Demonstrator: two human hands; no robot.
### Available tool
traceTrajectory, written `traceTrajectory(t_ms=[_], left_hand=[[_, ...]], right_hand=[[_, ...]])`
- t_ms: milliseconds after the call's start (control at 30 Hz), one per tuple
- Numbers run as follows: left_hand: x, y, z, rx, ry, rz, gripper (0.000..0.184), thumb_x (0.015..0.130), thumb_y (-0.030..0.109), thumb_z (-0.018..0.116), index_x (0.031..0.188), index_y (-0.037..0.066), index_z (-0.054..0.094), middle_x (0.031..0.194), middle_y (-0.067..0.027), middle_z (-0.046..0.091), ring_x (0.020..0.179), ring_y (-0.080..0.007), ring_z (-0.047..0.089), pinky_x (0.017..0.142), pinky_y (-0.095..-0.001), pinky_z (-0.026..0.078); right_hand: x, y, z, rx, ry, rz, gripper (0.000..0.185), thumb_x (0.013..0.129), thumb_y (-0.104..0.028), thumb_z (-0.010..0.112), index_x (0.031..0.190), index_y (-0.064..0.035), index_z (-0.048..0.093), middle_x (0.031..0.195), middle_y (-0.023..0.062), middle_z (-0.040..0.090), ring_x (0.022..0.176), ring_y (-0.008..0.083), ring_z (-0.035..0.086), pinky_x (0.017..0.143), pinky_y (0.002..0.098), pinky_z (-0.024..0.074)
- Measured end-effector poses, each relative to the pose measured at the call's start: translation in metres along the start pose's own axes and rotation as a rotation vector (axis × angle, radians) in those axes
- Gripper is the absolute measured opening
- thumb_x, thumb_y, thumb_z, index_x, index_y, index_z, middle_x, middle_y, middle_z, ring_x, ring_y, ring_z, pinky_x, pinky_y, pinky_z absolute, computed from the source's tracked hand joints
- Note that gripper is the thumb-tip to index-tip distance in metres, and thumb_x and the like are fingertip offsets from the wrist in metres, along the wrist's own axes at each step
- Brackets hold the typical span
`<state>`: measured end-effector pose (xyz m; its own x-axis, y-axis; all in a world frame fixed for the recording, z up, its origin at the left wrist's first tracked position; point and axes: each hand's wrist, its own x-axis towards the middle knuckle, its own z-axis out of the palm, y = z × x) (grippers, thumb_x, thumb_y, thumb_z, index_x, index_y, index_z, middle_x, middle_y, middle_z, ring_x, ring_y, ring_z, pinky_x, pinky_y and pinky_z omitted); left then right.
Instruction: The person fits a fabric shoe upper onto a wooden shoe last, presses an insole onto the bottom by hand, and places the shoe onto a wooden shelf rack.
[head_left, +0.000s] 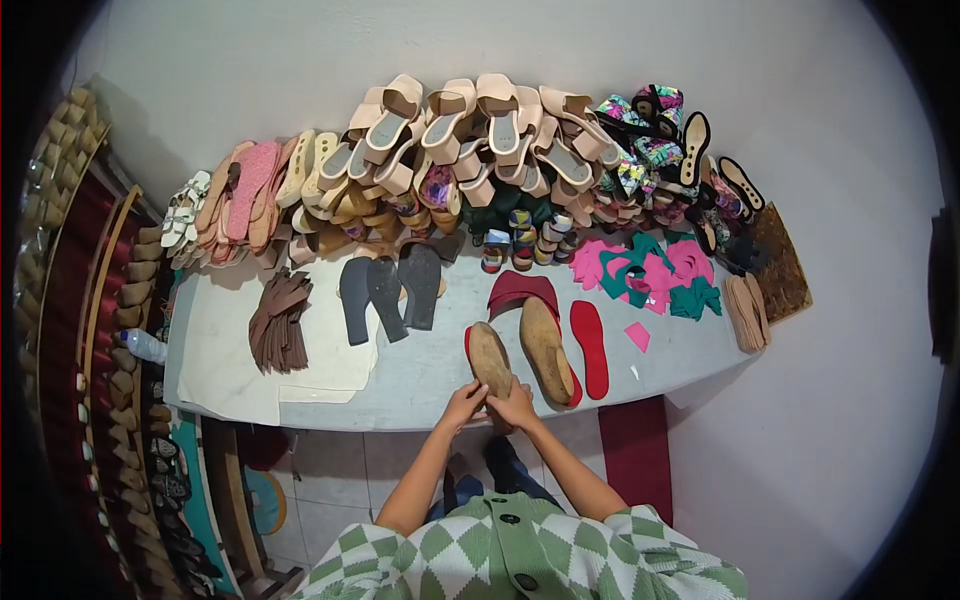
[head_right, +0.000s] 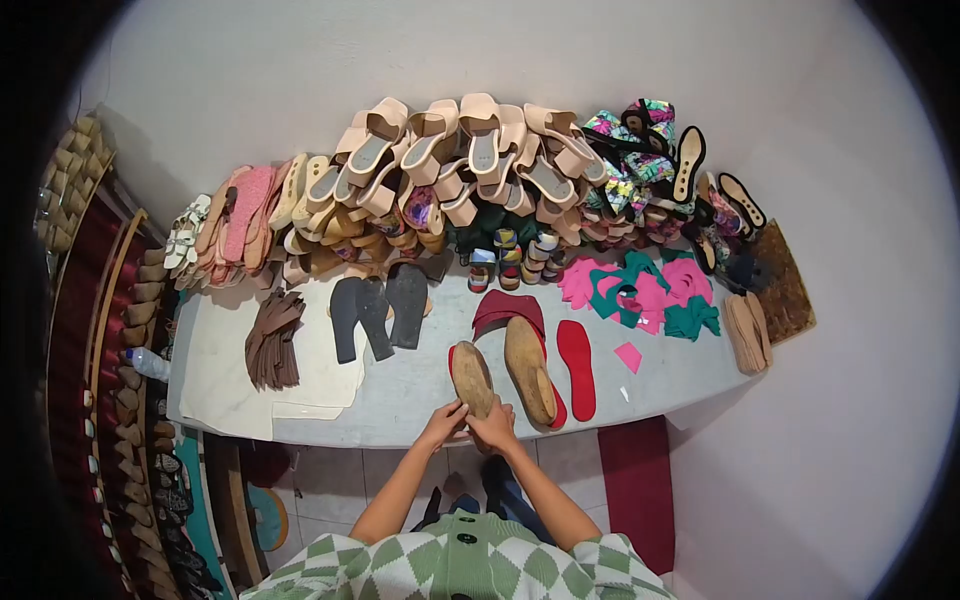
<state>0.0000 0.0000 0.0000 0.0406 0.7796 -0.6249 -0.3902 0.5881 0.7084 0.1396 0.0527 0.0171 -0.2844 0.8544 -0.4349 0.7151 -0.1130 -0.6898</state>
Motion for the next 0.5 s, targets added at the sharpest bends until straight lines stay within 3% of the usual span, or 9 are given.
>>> traceTrajectory(t_ms=[67,167,367,500], left_hand=[[-0.003,-0.002,-0.001,-0.011,0.001,0.003,0.044,0.091,0.031,0.054,0.131,0.016,0.045,0.096,0.0038,0.056,0.086,-0.0064,0.053,0.078,-0.033,0.051],[-0.001,-0.002,0.005,-0.032,0.041,0.017,0.046,0.088,0.033,0.057,0.127,0.01,0.048,0.111,-0.003,0.055,0.102,-0.0164,0.054,0.08,-0.0362,0.051],[-0.006,0.007,0.001,0.019,0.011,-0.023,0.042,0.089,0.03,0.057,0.124,0.009,0.05,0.111,-0.0014,0.055,0.102,-0.0132,0.054,0.079,-0.0327,0.051],[-0.003,0.011,-0.007,-0.045,-0.036,-0.001,0.044,0.088,0.023,0.059,0.128,0.011,0.046,0.11,0.0003,0.055,0.096,-0.0117,0.055,0.076,-0.0286,0.05]], right_hand=[[0.0,0.004,0.003,-0.017,-0.003,-0.012,0.076,0.065,-0.039,0.067,0.126,-0.002,0.039,0.114,0.0258,0.051,0.109,0.04,0.042,0.095,0.0442,0.0354],[0.015,0.02,0.002,-0.089,-0.011,-0.119,0.077,0.065,-0.04,0.066,0.125,0.0005,0.039,0.112,0.0277,0.05,0.108,0.0406,0.042,0.095,0.0444,0.035],[0.009,0.006,-0.011,-0.104,-0.13,-0.066,0.082,0.069,-0.048,0.065,0.126,0.0033,0.038,0.111,0.031,0.046,0.109,0.0403,0.042,0.095,0.0429,0.0346],[0.006,-0.017,-0.046,-0.053,-0.046,-0.306,0.069,0.075,-0.04,0.064,0.124,0.0026,0.041,0.109,0.0252,0.047,0.105,0.0357,0.045,0.09,0.0395,0.0383]])
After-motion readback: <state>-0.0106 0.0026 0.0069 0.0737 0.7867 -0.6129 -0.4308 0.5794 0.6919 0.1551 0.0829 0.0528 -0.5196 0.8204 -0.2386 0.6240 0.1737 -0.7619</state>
